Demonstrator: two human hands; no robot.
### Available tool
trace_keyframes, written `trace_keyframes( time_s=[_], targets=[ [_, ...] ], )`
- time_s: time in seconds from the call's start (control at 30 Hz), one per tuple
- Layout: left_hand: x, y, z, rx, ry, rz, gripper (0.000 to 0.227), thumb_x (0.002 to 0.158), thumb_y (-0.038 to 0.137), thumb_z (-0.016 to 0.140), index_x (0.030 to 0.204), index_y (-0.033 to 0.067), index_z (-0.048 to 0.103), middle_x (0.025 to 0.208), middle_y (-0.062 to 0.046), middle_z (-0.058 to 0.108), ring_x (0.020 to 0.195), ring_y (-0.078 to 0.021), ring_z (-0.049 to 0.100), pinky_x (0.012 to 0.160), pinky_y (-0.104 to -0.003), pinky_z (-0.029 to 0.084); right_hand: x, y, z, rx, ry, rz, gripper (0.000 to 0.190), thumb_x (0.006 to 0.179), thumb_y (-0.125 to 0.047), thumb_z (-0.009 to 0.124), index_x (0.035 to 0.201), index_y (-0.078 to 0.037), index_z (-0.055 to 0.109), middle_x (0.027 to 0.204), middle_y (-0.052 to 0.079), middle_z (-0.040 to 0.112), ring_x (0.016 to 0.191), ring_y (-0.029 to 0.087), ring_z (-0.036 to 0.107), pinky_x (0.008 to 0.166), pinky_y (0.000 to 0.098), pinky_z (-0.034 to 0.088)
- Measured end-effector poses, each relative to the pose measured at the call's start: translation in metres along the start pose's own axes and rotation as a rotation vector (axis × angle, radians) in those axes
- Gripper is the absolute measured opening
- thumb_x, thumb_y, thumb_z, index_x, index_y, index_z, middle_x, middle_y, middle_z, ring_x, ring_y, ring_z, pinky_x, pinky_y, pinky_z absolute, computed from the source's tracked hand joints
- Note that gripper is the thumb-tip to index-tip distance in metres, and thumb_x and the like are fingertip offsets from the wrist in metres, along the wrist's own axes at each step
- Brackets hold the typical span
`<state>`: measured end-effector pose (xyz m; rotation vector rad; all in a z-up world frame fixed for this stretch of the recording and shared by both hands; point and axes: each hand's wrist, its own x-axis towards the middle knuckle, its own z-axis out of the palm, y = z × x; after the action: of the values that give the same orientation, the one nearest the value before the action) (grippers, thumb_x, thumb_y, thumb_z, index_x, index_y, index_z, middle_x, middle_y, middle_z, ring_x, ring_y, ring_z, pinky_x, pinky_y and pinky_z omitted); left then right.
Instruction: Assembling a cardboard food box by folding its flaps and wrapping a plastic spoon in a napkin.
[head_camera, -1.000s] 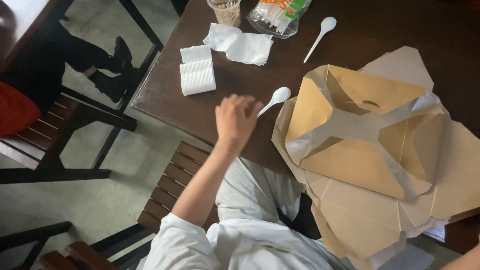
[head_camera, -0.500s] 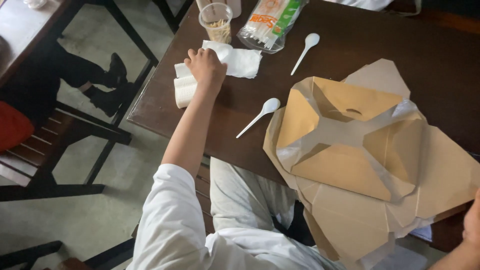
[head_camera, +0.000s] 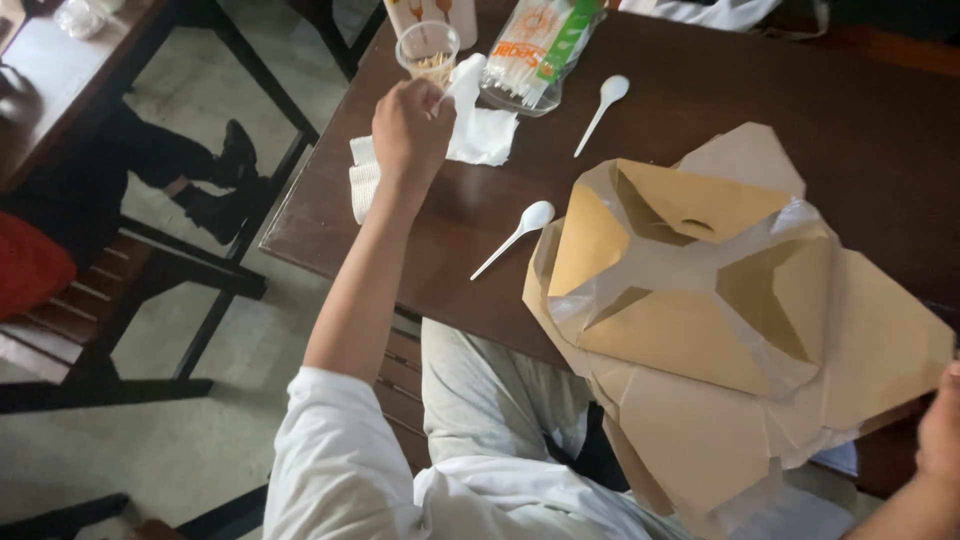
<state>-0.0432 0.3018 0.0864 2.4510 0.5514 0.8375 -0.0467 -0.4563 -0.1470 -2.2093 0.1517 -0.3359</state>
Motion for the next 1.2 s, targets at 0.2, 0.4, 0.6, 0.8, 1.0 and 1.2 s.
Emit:
trace_keyframes(
  time_s=[0.2, 0.4, 0.6, 0.8, 1.0, 1.2],
  targets=[
    [-0.054, 0.057, -0.052, -0.513, -0.151, 0.091, 0.013, 0.091, 0.021, 0.069, 0.08, 0.0137, 0.068, 0.075, 0.004, 0.067, 0.067, -0.008, 0.056, 0.064, -0.029, 0.044, -0.013, -0.04, -0.004, 0.021, 0.135, -0.202, 0.032, 0.128, -0.017, 0.049, 0.151, 0.003, 0.054, 0.135, 0.024, 0.057, 0.121, 0.037, 0.054, 0.102, 0.0481, 0.041],
    [-0.146, 0.113, -0.078, -1.352, -0.588, 0.004, 0.013, 0.1, 0.018, 0.067, 0.091, 0.0094, 0.062, 0.08, 0.004, 0.061, 0.073, -0.0025, 0.054, 0.068, -0.017, 0.041, -0.105, -0.24, 0.014, 0.331, 0.247, -0.34, 0.038, 0.107, -0.003, 0.058, 0.142, 0.008, 0.054, 0.126, 0.023, 0.063, 0.11, 0.029, 0.064, 0.09, 0.0359, 0.054],
    [-0.235, 0.138, -0.062, -1.544, -0.709, -0.076, 0.004, 0.095, 0.007, 0.069, 0.093, 0.0047, 0.067, 0.078, 0.0, 0.065, 0.071, -0.0064, 0.059, 0.067, -0.02, 0.047, -0.189, -0.312, 0.094, 0.598, -0.344, -0.496, 0.036, 0.087, -0.026, 0.076, 0.107, -0.003, 0.057, 0.112, 0.013, 0.048, 0.107, 0.028, 0.053, 0.086, 0.0417, 0.053],
    [-0.27, 0.139, -0.076, -1.464, -0.619, -0.086, 0.014, 0.096, 0.01, 0.073, 0.089, -0.0006, 0.066, 0.072, -0.008, 0.064, 0.067, -0.0096, 0.055, 0.063, -0.023, 0.047, -0.216, -0.376, 0.065, 0.94, -0.364, 0.071, 0.037, 0.081, -0.007, 0.084, 0.111, 0.0, 0.063, 0.086, 0.008, 0.071, 0.075, 0.014, 0.069, 0.065, 0.03, 0.06],
    [-0.3, 0.125, -0.083, -1.196, -0.518, -0.027, 0.025, 0.089, 0.019, 0.082, 0.094, -0.0015, 0.069, 0.083, -0.015, 0.068, 0.077, -0.0188, 0.066, 0.07, -0.032, 0.057, -0.183, -0.327, 0.046, 0.393, -0.278, -0.165, 0.016, 0.087, -0.023, 0.081, 0.084, -0.011, 0.071, 0.056, 0.0, 0.059, 0.048, 0.007, 0.054, 0.043, 0.019, 0.041],
    [-0.277, 0.137, -0.099, -0.937, -0.423, 0.398, 0.083, 0.087, 0.025, 0.083, 0.152, -0.0034, 0.039, 0.155, -0.026, 0.039, 0.151, -0.0433, 0.029, 0.124, -0.055, 0.026, -0.164, -0.398, 0.007, 0.203, -0.51, -0.485, 0.005, 0.091, -0.011, 0.073, 0.09, -0.007, 0.075, 0.067, 0.009, 0.066, 0.068, 0.017, 0.065, 0.066, 0.0317, 0.054]
  ],
)
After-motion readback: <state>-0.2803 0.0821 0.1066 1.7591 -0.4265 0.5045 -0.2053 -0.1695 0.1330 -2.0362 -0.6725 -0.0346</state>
